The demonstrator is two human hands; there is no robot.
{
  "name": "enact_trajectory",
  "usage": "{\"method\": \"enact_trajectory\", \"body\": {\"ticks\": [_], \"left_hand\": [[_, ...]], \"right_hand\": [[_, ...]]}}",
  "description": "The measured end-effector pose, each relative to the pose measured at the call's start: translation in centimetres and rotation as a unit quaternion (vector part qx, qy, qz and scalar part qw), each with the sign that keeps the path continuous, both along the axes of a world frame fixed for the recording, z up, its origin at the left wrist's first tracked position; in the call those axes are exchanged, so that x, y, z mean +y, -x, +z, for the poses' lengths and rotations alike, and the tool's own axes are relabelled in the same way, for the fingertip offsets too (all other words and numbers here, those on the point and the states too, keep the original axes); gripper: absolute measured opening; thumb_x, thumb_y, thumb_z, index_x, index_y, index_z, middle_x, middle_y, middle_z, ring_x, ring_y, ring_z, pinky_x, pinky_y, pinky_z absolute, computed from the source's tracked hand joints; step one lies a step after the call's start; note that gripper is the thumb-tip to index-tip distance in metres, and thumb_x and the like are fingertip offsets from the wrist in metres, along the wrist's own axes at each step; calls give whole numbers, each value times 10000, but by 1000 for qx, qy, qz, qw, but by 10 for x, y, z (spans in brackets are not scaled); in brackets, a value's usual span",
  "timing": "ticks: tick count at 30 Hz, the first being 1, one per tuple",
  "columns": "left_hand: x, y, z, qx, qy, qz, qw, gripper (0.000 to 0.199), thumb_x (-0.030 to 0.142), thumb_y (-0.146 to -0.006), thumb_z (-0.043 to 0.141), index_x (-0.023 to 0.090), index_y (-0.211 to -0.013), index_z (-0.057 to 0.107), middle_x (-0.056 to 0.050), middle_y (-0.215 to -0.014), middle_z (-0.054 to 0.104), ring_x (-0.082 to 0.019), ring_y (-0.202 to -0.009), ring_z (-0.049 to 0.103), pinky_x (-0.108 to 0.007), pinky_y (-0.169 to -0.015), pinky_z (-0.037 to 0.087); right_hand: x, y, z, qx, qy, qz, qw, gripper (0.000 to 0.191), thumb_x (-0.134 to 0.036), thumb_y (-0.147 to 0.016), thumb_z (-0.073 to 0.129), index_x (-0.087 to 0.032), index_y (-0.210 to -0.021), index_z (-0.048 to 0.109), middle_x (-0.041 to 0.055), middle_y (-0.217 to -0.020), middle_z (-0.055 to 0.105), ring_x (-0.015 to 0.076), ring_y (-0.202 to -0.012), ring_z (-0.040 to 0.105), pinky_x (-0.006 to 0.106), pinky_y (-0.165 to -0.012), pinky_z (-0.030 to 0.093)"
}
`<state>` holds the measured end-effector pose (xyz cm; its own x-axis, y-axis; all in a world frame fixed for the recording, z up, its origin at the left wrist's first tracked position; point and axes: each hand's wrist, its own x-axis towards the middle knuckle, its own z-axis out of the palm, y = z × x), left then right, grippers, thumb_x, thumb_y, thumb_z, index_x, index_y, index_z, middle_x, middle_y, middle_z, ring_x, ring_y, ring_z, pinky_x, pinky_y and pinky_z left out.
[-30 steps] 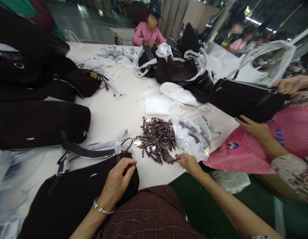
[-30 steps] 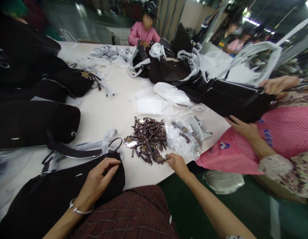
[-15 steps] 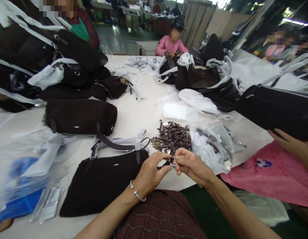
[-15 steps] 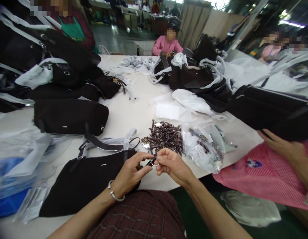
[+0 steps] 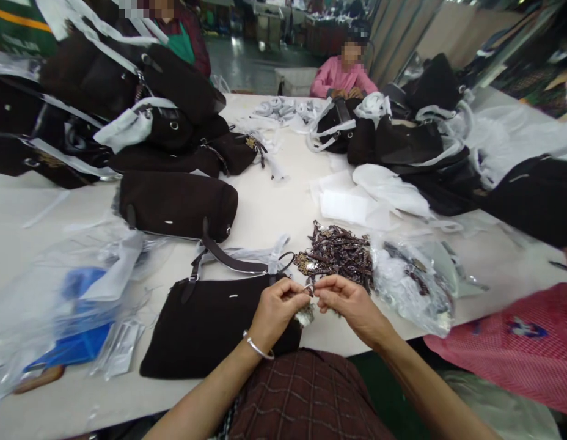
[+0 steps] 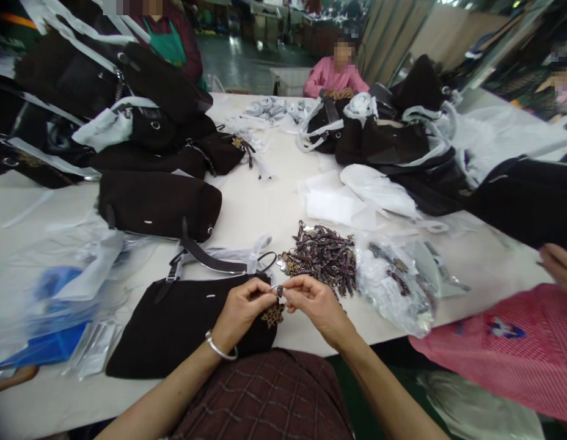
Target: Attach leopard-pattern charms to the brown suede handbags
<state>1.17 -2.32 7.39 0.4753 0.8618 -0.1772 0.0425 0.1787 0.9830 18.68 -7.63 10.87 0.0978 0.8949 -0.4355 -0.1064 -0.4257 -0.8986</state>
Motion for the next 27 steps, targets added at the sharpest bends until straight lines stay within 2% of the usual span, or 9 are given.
{"method": "enact_trajectory", "body": {"ticks": [2, 4, 7, 10, 14, 19, 23, 27], "left_hand": [[3, 0, -5, -56, 124, 4, 991, 248, 373, -732, 755, 146, -754, 656, -3, -714, 631, -117, -639, 534, -235, -610, 396], [6, -1, -9, -105, 195, 15, 975, 300, 386, -687, 795, 130, -745, 650, 11, -676, 614, -92, -612, 506, -218, -595, 367], [9, -1, -12, -153, 275, 27, 949, 338, 388, -646, 831, 118, -760, 663, 7, -681, 622, -69, -583, 483, -203, -565, 337], [12, 1, -14, -182, 316, 28, 931, 343, 397, -664, 820, 108, -799, 694, -34, -772, 666, -95, -660, 549, -217, -636, 397], [16, 5, -18, -190, 305, 12, 933, 354, 451, -738, 749, 110, -821, 708, -48, -772, 675, -126, -683, 576, -258, -700, 437], [21, 9, -19, -165, 245, -3, 955, 386, 494, -822, 643, 115, -859, 700, -68, -825, 691, -162, -776, 602, -274, -763, 443], [26, 15, -20, -106, 193, -15, 975, 324, 436, -828, 648, 120, -895, 676, -61, -853, 684, -157, -802, 604, -268, -783, 441], [31, 20, -20, -55, 129, -60, 988, 290, 318, -781, 701, 144, -1005, 642, -55, -904, 684, -172, -841, 625, -289, -810, 462]], "right_hand": [[2, 3, -5, -45, -1, 9, 999, 305, -395, -746, 751, -202, -974, 687, 21, -852, 687, 131, -745, 594, 274, -710, 466], [4, 9, -12, -74, -8, 11, 997, 292, -420, -753, 733, -204, -946, 705, 30, -906, 691, 152, -806, 588, 293, -756, 457], [8, 16, -20, -102, -19, 1, 995, 298, -462, -774, 701, -196, -910, 713, 35, -897, 685, 176, -847, 572, 312, -793, 438], [12, 19, -24, -87, -7, -8, 996, 300, -476, -789, 687, -193, -883, 715, 36, -887, 680, 181, -855, 558, 312, -805, 419], [16, 19, -30, -59, 14, -16, 998, 271, -453, -785, 701, -184, -820, 709, 29, -856, 673, 182, -859, 550, 320, -841, 396], [18, 18, -38, -10, 17, -32, 999, 256, -430, -803, 689, -175, -825, 684, 30, -852, 663, 184, -867, 550, 329, -864, 391], [21, 20, -38, 14, 16, -40, 999, 242, -415, -817, 673, -174, -812, 663, 25, -839, 643, 174, -864, 542, 322, -859, 392], [25, 25, -34, 67, 44, -55, 995, 275, -425, -767, 708, -167, -730, 622, 18, -783, 620, 154, -778, 543, 305, -790, 412]]}}
